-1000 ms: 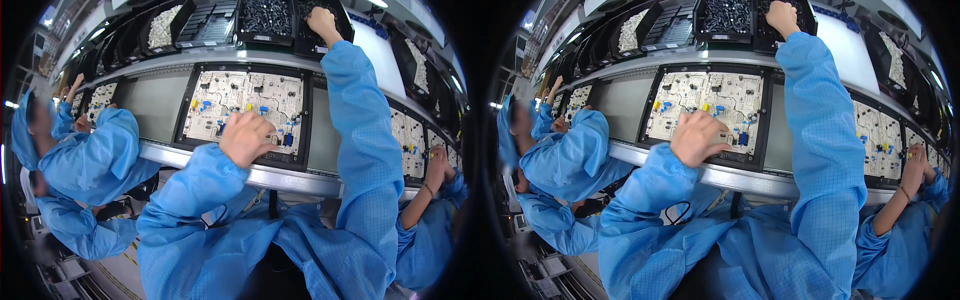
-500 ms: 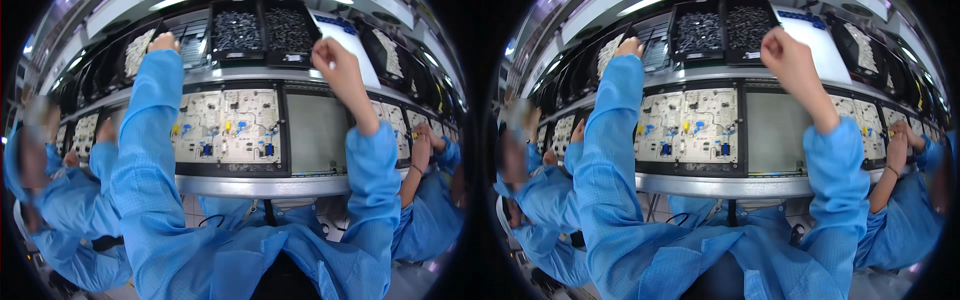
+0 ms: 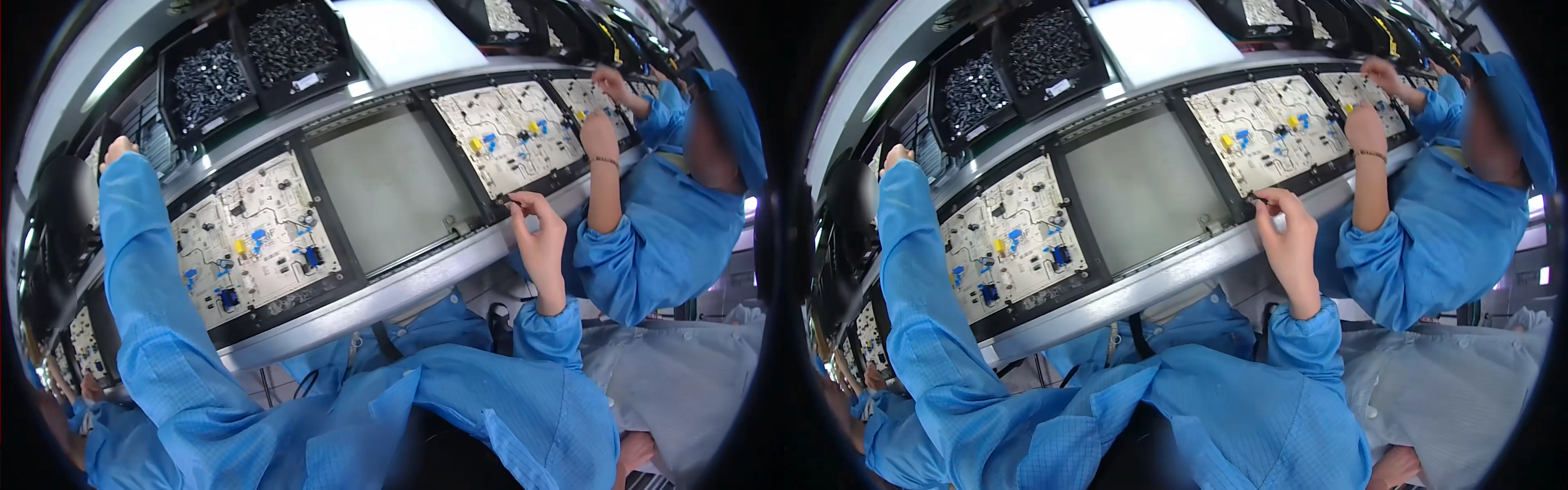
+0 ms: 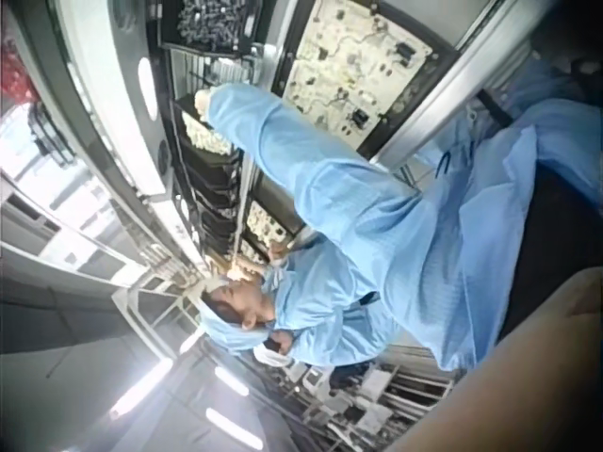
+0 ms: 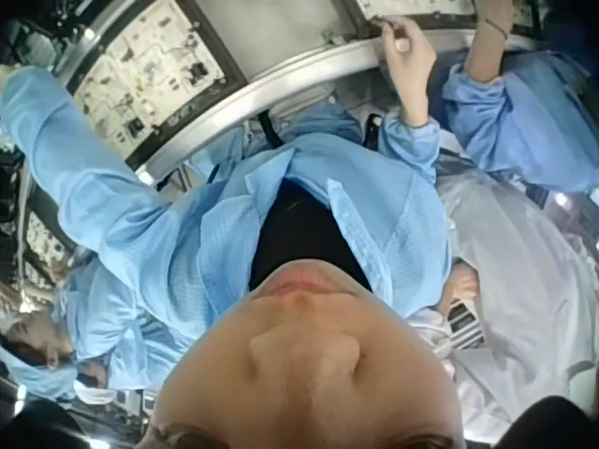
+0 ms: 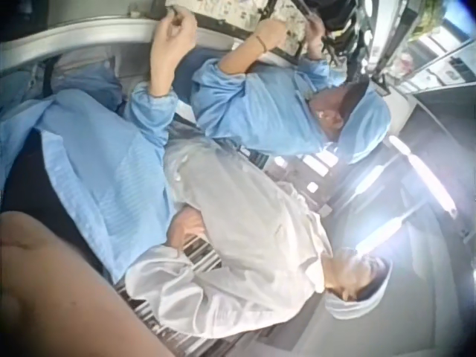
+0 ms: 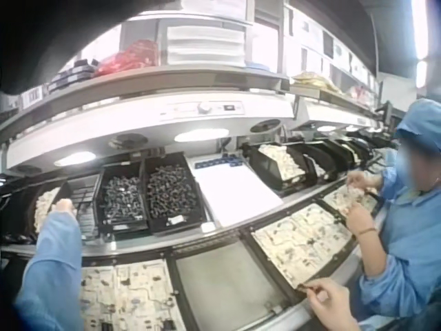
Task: Manual assembly of electronic components onto printed circuit boards on a factory production line.
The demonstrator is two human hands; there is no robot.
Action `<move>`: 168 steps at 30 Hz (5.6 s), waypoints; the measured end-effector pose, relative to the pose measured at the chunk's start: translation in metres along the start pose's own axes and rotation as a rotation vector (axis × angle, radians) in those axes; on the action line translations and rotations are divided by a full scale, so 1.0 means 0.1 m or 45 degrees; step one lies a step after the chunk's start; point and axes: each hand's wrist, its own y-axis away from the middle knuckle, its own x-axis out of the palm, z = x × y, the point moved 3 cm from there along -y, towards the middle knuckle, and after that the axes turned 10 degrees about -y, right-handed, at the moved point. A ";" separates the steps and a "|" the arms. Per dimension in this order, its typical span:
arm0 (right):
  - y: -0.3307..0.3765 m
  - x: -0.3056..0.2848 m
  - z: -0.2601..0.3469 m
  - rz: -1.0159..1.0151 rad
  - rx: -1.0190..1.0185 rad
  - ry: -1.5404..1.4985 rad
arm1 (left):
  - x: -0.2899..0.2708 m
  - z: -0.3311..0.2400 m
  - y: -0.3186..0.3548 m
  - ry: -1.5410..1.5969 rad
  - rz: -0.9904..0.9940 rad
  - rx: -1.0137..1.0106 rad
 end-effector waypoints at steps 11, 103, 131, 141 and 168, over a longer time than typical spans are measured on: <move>0.03 0.51 0.21 0.134 -0.280 0.250 | 0.53 0.32 -0.55 0.054 0.075 -0.019; -1.77 1.12 -0.25 1.053 -0.500 -0.072 | -1.09 -2.14 0.51 0.162 0.194 0.520; -1.28 0.54 1.21 0.674 -1.760 0.134 | -2.56 -2.58 2.76 3.750 1.655 0.333; -1.32 0.71 1.32 0.698 -1.990 -0.346 | -2.24 -2.30 2.58 4.056 1.087 -0.415; -1.72 1.31 -0.06 1.116 -0.802 0.199 | 0.08 0.92 1.32 3.962 -1.183 -1.382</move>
